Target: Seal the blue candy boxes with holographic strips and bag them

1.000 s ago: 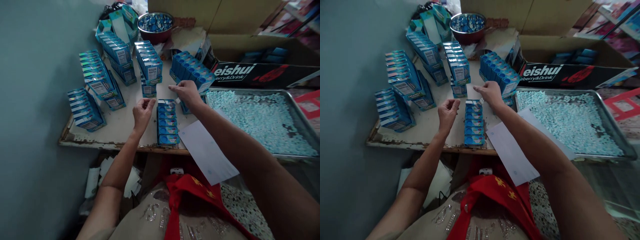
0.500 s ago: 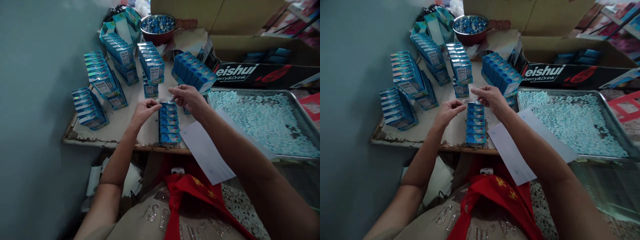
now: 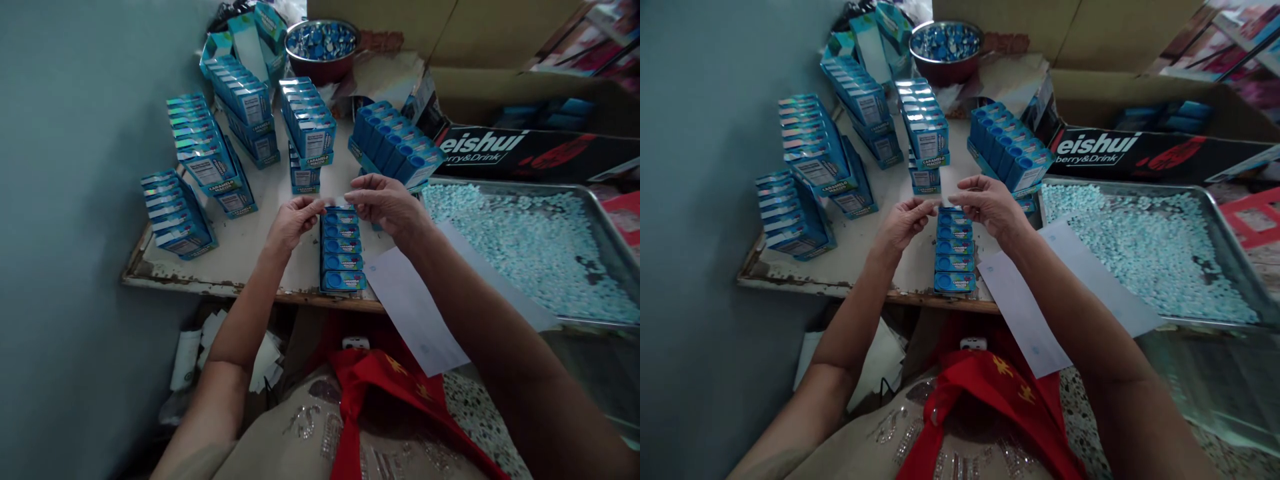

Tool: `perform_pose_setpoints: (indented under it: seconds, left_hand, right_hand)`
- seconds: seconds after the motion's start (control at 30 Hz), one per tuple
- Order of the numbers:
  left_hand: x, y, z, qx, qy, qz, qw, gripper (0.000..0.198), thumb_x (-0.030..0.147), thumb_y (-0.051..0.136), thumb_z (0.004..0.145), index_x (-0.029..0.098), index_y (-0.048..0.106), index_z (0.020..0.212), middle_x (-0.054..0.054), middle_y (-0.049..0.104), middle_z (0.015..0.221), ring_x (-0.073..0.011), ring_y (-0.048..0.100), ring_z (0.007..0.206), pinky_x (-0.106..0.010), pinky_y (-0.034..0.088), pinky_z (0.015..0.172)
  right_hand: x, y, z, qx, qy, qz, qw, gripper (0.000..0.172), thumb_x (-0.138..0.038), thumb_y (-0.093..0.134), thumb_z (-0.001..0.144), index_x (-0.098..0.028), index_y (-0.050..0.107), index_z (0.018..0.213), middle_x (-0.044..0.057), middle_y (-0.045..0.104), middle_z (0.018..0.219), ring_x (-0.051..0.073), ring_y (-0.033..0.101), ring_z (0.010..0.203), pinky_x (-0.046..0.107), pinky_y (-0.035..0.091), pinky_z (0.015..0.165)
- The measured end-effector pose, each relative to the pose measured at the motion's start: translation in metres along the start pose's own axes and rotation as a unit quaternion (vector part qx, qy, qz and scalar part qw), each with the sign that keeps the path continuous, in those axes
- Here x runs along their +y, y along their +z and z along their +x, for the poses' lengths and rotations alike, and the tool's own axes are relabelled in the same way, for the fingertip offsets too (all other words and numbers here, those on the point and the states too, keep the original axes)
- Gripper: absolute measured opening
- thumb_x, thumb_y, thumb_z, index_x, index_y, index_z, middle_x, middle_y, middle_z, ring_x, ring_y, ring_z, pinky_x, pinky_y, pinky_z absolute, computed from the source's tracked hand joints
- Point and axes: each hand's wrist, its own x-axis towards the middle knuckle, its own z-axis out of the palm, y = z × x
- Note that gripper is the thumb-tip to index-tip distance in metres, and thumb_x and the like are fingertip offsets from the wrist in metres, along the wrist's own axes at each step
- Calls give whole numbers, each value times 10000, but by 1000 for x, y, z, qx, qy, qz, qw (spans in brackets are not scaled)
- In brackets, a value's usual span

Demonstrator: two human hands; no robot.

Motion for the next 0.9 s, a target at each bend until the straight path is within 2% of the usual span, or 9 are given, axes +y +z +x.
perform_pose_setpoints:
  seconds: [0.13,0.3,0.43,0.63,0.77,0.9]
  left_hand:
    - [4,-4,5,28,11,35,999,250,239,894,817,156,672,736,6,686,682,-32,465,508,-182,308,470]
    - [3,-12,13,41,-35,117,992,321,262,933,768,159,645,672,8,631,589,-43,448,479,-211,261,457]
    - [-3,-16,14,42,-65,136,988,369,342,963,716,172,643,643,4,617,581,-49,407,480,-239,225,471]
    - [-10,-21,12,33,-47,142,988,361,377,943,695,174,648,651,-7,622,619,-62,420,517,-253,246,509]
    - [-25,-24,16,34,-60,139,988,447,471,964,626,179,626,658,10,595,604,-60,417,511,-236,241,488]
    - [-51,-21,18,47,-68,133,988,597,679,920,607,188,599,722,19,583,624,-70,441,521,-228,282,483]
  right_hand:
    - [16,0,9,65,-33,-68,995,465,-211,955,521,-234,577,790,-70,577,613,106,534,536,253,374,509]
    - [42,0,20,124,-99,-171,972,377,-189,844,559,-250,528,754,-65,568,634,151,577,605,314,447,610]
    - [54,-3,20,127,-131,-240,953,308,-211,757,592,-253,547,812,-44,616,695,178,600,668,343,469,670]
    - [54,-4,15,122,-141,-318,930,274,-252,711,662,-255,538,875,-24,635,748,189,604,725,342,450,704]
    - [55,-4,20,119,-121,-364,916,302,-265,722,659,-261,517,879,-19,626,764,201,592,742,342,429,715]
    - [59,-3,26,145,-122,-421,887,356,-322,769,652,-269,512,892,5,621,842,245,580,836,359,430,756]
